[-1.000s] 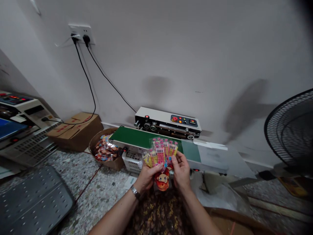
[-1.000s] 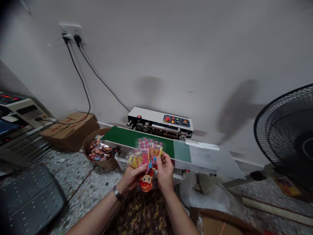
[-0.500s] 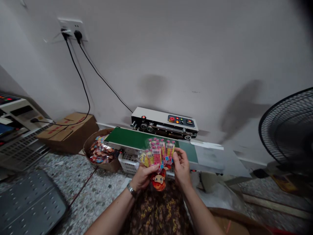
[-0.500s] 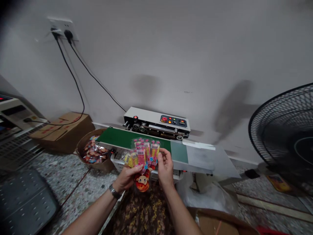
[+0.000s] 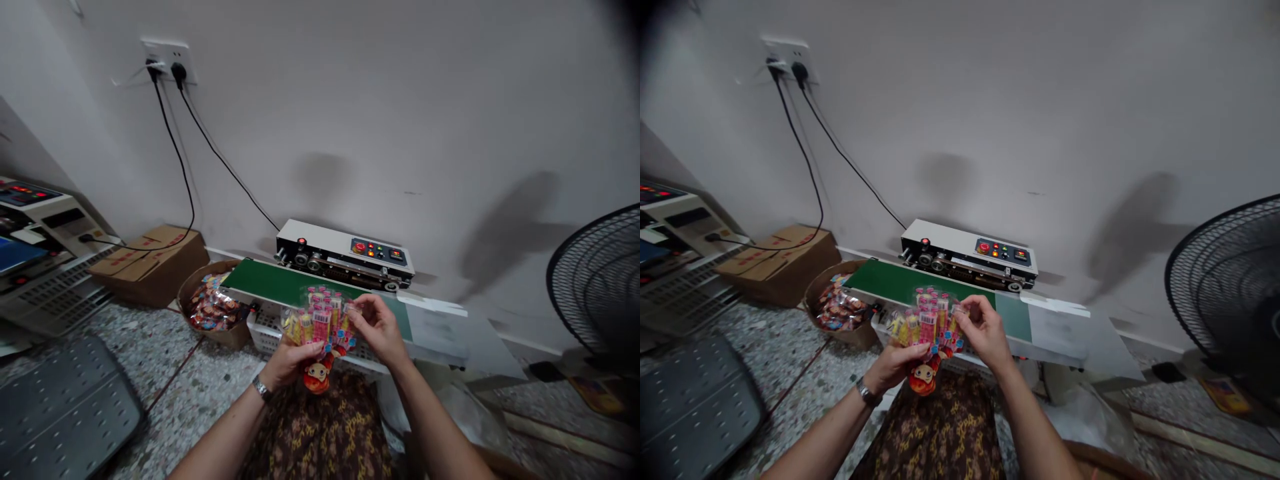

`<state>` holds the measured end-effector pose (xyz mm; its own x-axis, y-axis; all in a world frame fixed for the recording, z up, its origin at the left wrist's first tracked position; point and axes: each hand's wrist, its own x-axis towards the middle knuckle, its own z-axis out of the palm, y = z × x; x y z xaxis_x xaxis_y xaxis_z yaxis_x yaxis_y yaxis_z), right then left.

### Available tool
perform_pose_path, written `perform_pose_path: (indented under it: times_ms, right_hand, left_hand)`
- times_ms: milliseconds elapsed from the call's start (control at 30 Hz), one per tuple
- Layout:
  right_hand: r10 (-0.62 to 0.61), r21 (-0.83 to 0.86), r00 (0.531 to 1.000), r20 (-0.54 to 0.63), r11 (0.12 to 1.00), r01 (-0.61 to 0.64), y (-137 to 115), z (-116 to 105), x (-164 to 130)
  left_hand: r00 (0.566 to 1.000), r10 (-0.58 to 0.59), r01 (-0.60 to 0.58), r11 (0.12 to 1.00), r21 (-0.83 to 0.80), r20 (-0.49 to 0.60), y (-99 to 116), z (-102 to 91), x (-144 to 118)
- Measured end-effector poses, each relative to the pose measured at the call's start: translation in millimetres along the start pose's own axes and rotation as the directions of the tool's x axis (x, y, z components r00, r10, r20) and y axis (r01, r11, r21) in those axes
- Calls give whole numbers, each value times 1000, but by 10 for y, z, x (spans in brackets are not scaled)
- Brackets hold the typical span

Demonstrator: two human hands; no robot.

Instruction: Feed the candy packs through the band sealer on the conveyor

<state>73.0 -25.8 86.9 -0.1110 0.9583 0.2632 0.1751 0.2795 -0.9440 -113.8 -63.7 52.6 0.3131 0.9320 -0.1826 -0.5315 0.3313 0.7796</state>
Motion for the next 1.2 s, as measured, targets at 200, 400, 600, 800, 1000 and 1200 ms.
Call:
perform_pose_path:
  times_ms: [200, 400, 600, 800, 1000, 1200]
  right_hand:
    - [-34, -273, 981, 190, 958, 86, -165, -82, 15]
    - [-79, -293, 976, 204, 946, 138, -147, -98, 35]
    - [92, 137, 994, -54, 987, -84, 172, 84, -137]
    - [67, -36, 959, -276, 996, -80, 281, 177, -238]
    - [-11, -153, 946, -324, 987, -41, 273, 172, -186]
    - [-235, -353, 877, -419, 932, 81, 223, 191, -191]
  left_hand:
    - [1000, 31, -31, 999, 37, 1, 49, -75, -11]
    - [999, 31, -31, 999, 16, 9, 32, -105, 17]
    - [995, 48, -52, 997, -49, -86, -6, -37, 44]
    - [989, 14, -32, 992, -119, -147, -17, -47, 36]
    - [996, -21, 12, 995, -101, -89, -21, -43, 42]
    - [996, -7, 0, 996, -87, -87, -86, -34, 82]
